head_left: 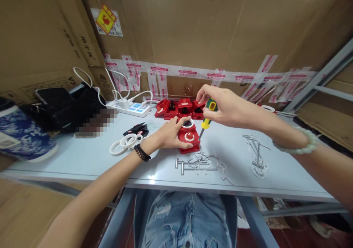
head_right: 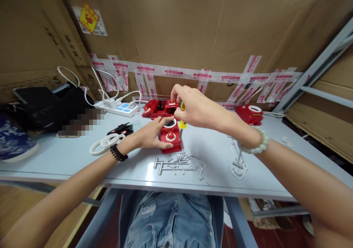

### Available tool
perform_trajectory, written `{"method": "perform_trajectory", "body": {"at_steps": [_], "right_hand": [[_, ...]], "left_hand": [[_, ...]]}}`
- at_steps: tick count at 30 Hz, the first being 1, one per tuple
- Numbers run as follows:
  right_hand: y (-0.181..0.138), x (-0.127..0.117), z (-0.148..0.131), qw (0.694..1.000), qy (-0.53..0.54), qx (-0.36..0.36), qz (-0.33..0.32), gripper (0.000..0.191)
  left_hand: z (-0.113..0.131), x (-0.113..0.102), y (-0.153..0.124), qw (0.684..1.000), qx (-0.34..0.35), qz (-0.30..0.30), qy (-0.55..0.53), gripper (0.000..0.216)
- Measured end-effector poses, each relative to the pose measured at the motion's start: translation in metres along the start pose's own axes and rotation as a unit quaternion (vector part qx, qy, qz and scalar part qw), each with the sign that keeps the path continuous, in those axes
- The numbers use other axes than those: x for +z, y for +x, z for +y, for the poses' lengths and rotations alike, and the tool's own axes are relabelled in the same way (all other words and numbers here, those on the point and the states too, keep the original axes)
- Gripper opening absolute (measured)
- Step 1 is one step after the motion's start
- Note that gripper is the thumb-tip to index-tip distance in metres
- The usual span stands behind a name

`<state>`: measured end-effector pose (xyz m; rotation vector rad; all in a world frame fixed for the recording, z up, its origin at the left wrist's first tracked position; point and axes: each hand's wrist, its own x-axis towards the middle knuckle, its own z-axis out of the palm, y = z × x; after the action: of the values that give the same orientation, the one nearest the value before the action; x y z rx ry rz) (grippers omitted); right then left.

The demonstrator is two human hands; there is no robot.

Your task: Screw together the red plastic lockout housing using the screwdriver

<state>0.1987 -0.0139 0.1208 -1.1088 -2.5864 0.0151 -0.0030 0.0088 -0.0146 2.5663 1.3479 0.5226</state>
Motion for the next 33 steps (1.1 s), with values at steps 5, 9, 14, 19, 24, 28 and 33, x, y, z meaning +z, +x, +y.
{"method": "perform_trajectory", "body": {"at_steps": [5, 9, 14, 19, 24, 28, 33], "right_hand": [[-0.002, 0.0, 0.003, 0.998, -0.052, 0.04, 0.014, 0.037], [-0.003, 0.004, 0.001, 0.979, -0.158, 0.115, 0.051, 0.054], [-0.002, -0.007, 0.004, 0.991, -0.104, 0.078, 0.009, 0.036], [-0.004, -0.016, 0.009, 0.998, -0.021, 0.003, -0.066, 0.031], [-0.004, -0.005, 0.004, 0.994, -0.088, 0.061, -0.017, 0.038], [-0.003, -0.007, 0.002, 0.997, -0.057, 0.046, -0.014, 0.024], [-0.003, -0.012, 0.003, 0.999, 0.02, -0.016, -0.036, 0.031]], "left_hand": [[0.002, -0.002, -0.001, 1.0, -0.003, -0.001, 0.0, 0.098], [0.003, -0.002, -0.001, 1.0, -0.001, 0.002, 0.002, 0.098], [0.0, 0.0, -0.001, 1.0, 0.003, 0.008, -0.004, 0.098], [0.002, -0.001, 0.0, 1.0, -0.007, 0.002, -0.005, 0.098], [0.002, -0.002, 0.0, 1.0, -0.009, -0.007, 0.008, 0.098], [0.001, -0.001, -0.001, 1.0, -0.003, -0.004, 0.008, 0.099], [0.002, -0.001, 0.0, 1.0, -0.009, -0.006, 0.007, 0.099]]}}
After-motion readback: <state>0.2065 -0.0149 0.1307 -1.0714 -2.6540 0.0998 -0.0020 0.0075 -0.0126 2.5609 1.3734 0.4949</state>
